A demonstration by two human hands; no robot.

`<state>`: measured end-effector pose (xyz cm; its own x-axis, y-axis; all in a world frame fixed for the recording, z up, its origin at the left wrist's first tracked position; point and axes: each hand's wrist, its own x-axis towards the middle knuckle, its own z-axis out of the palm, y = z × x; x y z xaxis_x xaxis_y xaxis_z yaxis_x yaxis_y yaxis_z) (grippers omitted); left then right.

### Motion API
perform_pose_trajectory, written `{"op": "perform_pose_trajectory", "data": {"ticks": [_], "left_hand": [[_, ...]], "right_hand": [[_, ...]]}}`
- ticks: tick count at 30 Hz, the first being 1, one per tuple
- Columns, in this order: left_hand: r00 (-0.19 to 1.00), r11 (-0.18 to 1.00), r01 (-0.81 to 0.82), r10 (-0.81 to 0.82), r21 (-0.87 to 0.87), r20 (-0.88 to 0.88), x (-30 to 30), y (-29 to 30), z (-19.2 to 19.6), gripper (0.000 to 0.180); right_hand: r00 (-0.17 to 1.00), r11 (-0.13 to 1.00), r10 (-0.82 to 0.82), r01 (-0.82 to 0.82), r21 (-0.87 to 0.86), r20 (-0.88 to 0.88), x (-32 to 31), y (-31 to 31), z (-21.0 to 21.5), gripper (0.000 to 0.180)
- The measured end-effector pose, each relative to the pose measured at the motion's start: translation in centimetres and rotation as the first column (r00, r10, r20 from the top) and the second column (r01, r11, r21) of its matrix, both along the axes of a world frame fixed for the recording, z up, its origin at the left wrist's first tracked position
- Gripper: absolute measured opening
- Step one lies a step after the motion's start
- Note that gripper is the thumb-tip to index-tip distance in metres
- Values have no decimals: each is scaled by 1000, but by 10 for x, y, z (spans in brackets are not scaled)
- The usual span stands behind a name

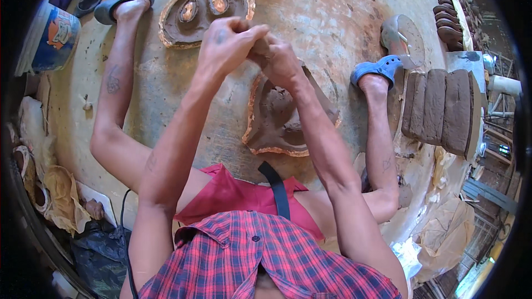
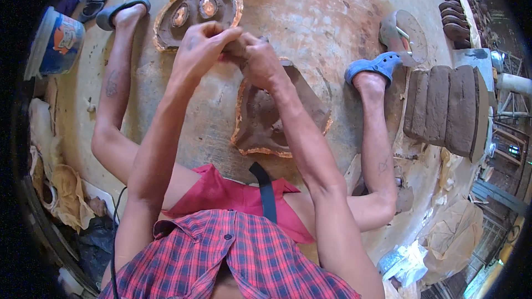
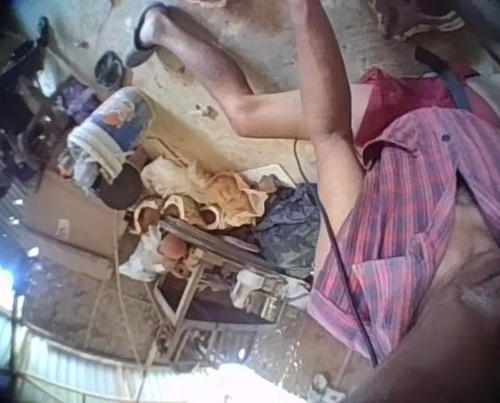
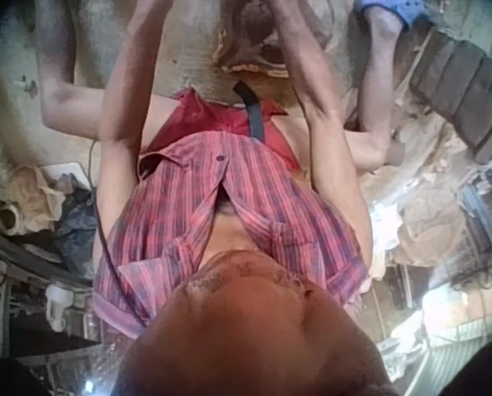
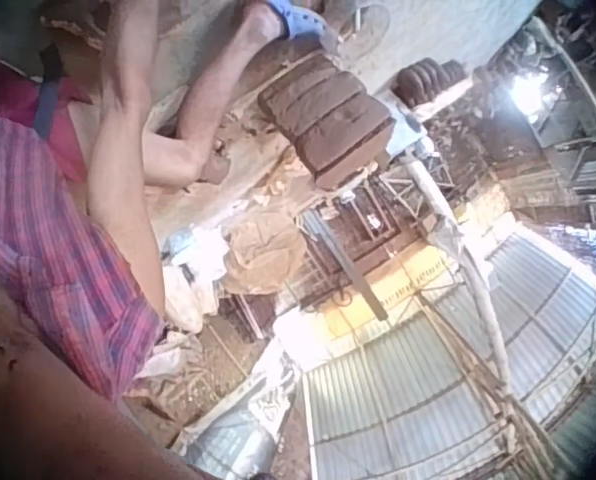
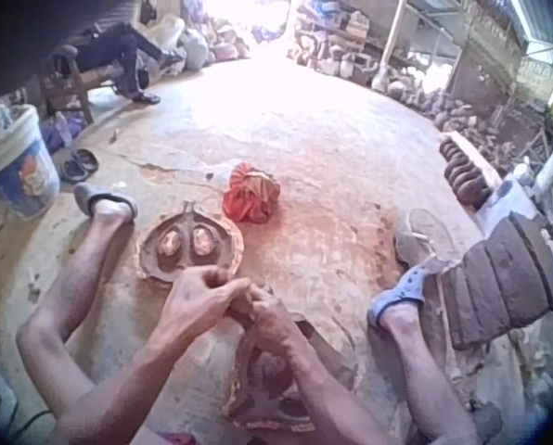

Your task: The person molds clay by hand using a small tool, first shaping a piece within a wooden frame and then flattening and pressing a second slab of clay.

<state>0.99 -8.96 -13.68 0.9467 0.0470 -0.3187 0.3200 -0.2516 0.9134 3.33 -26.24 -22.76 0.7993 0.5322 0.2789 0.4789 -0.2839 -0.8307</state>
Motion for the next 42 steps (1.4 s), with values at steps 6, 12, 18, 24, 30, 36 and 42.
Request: {"op": "perform_pose_trajectory", "data": {"ticks": [6, 12, 18, 24, 30, 36, 42], "left_hand": [[891, 993, -118, 117, -25, 438, -17, -5, 42, 36], [887, 935, -321, 242, -148, -393, -166, -26, -99, 33], [570, 730, -591, 79, -342, -818, -228, -66, -130, 43], [545, 522, -770, 241, -366, -803, -207, -57, -151, 27], [790, 624, -613, 476, -485, -386, -87, -12, -172, 26], [955, 944, -109, 186, -312, 230, -27, -8, -195, 39], [894, 833, -402, 267, -380, -359, -142, -74, -172, 47]], "right_hand": [[862, 871, -488, 469, 148, 139, 22, -62, 64, 17], [306, 500, -806, 810, 306, 507, -76, -229, 210, 16], [-57, 105, -742, 974, 200, 667, -239, -342, 249, 30], [-31, -423, -882, 491, -762, 470, -423, -489, 120, 49], [-265, -407, -837, 886, -222, 479, -342, -397, 132, 35], [241, 212, -963, 954, -210, 122, -179, -271, 99, 25], [474, 552, -828, 782, -290, -299, -136, -239, -2, 22]]}}
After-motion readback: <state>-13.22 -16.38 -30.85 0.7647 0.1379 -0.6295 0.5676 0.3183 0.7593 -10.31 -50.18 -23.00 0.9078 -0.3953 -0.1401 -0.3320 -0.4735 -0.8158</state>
